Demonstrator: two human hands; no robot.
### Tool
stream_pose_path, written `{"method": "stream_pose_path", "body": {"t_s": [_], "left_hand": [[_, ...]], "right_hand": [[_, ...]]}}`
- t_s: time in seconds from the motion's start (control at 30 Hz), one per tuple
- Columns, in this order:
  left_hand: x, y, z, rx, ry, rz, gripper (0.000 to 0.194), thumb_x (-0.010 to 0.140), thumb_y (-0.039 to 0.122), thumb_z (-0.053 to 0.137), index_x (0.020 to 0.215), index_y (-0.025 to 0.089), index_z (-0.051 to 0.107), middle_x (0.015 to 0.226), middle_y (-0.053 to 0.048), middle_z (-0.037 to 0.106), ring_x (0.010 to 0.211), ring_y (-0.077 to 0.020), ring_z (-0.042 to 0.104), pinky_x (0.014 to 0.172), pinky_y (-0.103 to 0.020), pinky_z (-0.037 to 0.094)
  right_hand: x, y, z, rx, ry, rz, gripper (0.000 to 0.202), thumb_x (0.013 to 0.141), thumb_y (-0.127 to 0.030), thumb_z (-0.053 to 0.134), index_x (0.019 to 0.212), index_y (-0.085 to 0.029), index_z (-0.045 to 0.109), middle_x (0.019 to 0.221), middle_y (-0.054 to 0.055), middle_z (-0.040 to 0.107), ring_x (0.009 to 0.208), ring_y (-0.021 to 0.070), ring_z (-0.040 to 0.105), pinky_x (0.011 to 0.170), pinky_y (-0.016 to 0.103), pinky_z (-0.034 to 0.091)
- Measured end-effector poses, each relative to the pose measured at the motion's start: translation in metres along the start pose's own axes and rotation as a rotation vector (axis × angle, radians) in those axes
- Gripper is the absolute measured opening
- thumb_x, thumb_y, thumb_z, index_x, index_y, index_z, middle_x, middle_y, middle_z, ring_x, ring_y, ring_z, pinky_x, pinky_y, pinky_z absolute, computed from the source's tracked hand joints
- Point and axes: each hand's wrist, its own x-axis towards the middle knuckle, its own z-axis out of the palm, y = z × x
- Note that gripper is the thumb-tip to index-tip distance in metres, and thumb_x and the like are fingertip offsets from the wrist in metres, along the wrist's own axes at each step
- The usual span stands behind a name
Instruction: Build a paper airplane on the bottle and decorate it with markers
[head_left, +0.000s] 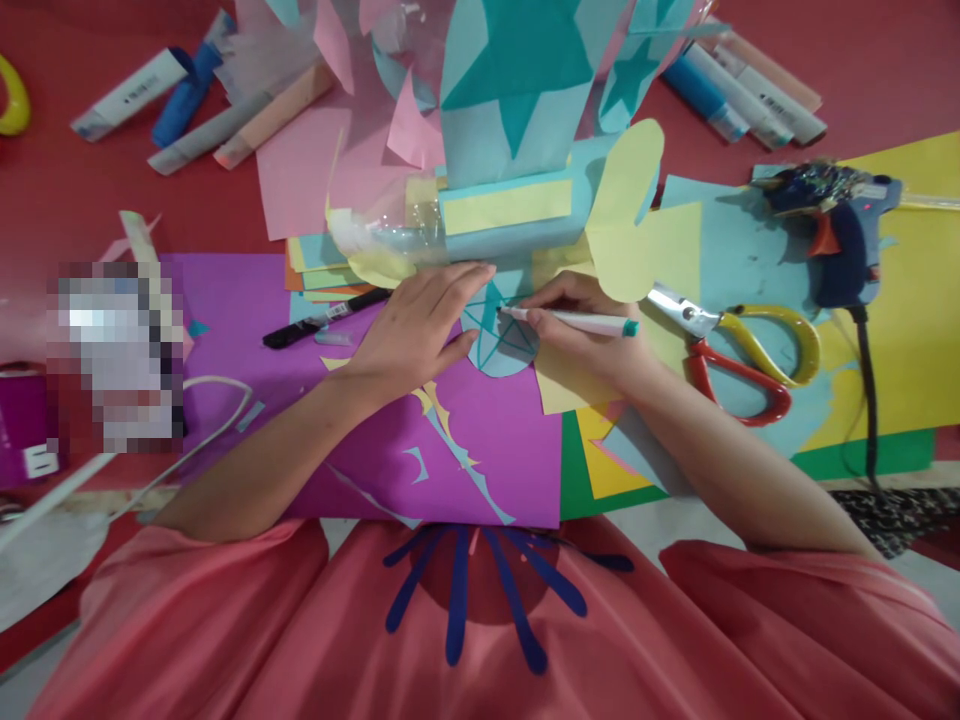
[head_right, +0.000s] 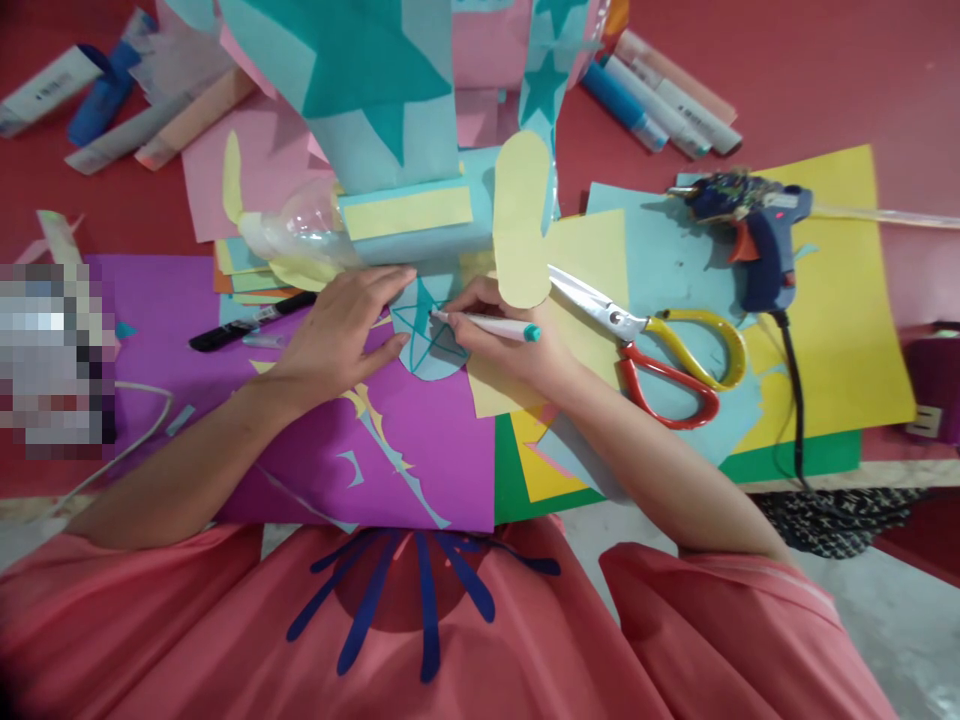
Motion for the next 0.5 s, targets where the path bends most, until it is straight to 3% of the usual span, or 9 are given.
{"method": "stream_pose_path", "body": {"t_s": [0.27, 0.5], "left_hand": [[-0.0005, -0.0004, -0.0002, 0.02, 0.006, 0.012, 0.053, 0.096, 0.031, 0.046, 0.145, 0.014, 0.041, 0.147, -0.014, 0.051, 0.135, -0.029, 0.048, 0.111, -0.047, 0.04], [-0.0005, -0.001, 0.0004, 0.002, 0.01, 0.001, 0.053, 0.094, 0.028, 0.048, 0.146, 0.018, 0.04, 0.147, -0.012, 0.05, 0.136, -0.0279, 0.047, 0.113, -0.048, 0.039]], "right_hand": [[-0.0004, -0.0009, -0.0029, -0.011, -0.092, -0.045, 0.019, 0.086, -0.038, 0.067, 0.076, -0.021, 0.067, 0.071, 0.002, 0.067, 0.066, 0.0135, 0.06, 0.06, 0.029, 0.047], [0.0003, -0.0006, -0.0057, -0.003, -0.14, -0.075, 0.024, 0.085, -0.039, 0.069, 0.072, -0.019, 0.067, 0.069, 0.002, 0.065, 0.063, 0.0119, 0.058, 0.058, 0.027, 0.045]]}}
